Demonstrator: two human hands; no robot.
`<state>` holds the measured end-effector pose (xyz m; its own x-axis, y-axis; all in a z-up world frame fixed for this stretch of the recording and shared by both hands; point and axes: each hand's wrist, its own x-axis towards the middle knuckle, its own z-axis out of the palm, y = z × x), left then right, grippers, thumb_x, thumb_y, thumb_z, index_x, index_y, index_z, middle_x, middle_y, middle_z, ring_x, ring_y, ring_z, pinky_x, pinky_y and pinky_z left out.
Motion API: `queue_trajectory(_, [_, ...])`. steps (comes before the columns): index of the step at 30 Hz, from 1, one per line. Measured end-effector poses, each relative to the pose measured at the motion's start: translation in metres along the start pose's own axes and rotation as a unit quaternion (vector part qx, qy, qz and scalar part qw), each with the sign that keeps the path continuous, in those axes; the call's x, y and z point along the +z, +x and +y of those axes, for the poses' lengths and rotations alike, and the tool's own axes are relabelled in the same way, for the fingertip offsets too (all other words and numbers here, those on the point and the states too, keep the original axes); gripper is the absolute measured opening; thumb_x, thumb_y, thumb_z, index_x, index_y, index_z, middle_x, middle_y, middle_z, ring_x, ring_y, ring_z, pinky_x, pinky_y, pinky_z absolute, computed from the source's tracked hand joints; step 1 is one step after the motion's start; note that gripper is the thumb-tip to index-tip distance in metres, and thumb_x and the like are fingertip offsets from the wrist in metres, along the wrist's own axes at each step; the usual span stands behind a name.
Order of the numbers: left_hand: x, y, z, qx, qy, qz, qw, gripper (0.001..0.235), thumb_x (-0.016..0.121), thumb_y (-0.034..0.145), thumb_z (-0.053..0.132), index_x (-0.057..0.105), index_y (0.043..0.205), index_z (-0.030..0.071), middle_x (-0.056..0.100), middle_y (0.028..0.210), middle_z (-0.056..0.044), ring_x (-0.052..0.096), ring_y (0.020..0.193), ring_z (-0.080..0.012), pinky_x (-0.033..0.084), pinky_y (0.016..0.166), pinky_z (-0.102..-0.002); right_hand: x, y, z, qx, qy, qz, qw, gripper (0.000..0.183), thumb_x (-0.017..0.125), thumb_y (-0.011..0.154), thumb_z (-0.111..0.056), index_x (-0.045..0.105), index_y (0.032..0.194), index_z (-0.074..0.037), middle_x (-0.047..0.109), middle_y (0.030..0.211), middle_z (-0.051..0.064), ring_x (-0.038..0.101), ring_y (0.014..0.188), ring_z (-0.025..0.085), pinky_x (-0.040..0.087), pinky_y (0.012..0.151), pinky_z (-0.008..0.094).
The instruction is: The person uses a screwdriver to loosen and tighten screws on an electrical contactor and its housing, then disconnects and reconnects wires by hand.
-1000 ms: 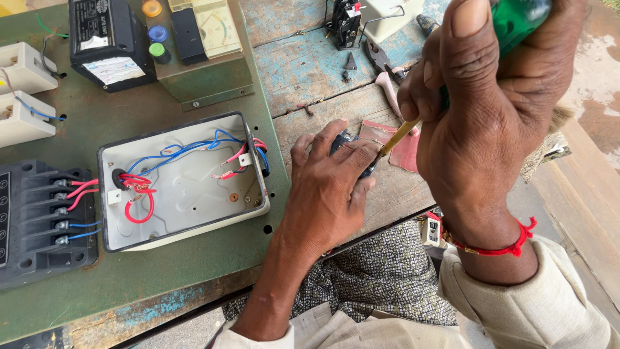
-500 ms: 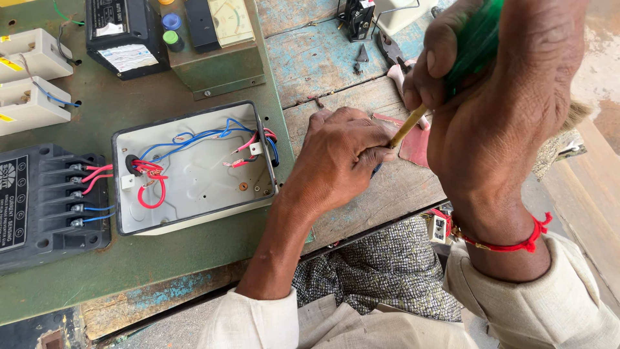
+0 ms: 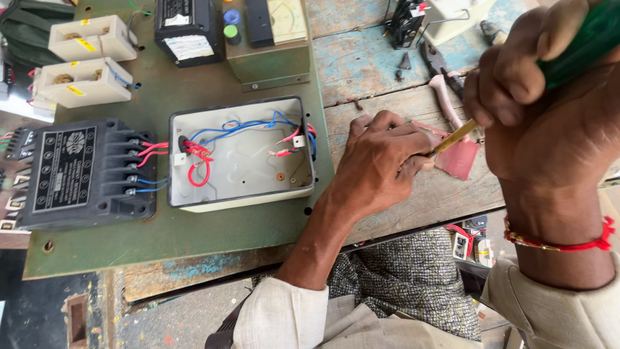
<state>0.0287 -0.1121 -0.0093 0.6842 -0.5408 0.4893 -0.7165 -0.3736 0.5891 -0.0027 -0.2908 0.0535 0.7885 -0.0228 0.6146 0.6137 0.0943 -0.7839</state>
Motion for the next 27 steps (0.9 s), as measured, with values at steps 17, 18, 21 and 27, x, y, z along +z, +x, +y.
queue_trajectory(17, [-0.003,-0.001,-0.003,0.025,0.011,-0.009,1.000,0.019,0.079,0.079,0.014,0.075,0.097,0.015,0.072,0.106,0.006,0.060,0.114,-0.0214,0.034,0.103,-0.049,-0.018,0.005,-0.002,0.113,0.194,0.035,0.974,0.053,0.050,0.112,-0.057,0.044,0.093,-0.008,0.038,0.068,0.001,0.032,0.059,0.011,0.025,0.057,0.027])
queue_trajectory(18, [-0.002,-0.001,-0.003,0.022,0.017,-0.015,0.999,0.015,0.079,0.079,0.014,0.075,0.093,0.015,0.072,0.104,0.006,0.060,0.114,-0.0216,0.034,0.103,-0.049,-0.021,0.002,-0.003,0.121,0.205,0.038,0.971,0.053,0.050,0.112,-0.057,0.045,0.093,-0.008,0.038,0.068,0.001,0.032,0.059,0.011,0.025,0.057,0.027])
queue_trajectory(21, [0.001,-0.002,-0.004,0.024,0.020,0.002,1.000,0.013,0.079,0.080,0.016,0.074,0.092,0.015,0.072,0.106,0.006,0.060,0.115,-0.0213,0.034,0.104,-0.049,-0.032,-0.004,-0.001,0.149,0.250,0.035,0.956,0.052,0.050,0.113,-0.055,0.046,0.092,-0.007,0.040,0.068,0.001,0.034,0.060,0.011,0.025,0.058,0.027])
queue_trajectory(27, [0.007,-0.002,-0.003,0.026,0.017,0.020,0.999,0.022,0.079,0.081,0.019,0.074,0.102,0.017,0.072,0.109,0.007,0.059,0.111,-0.0187,0.035,0.102,-0.051,-0.041,-0.001,0.023,0.118,0.200,-0.049,0.971,0.046,0.051,0.117,-0.050,0.049,0.095,-0.009,0.042,0.070,-0.001,0.037,0.062,0.009,0.027,0.060,0.025])
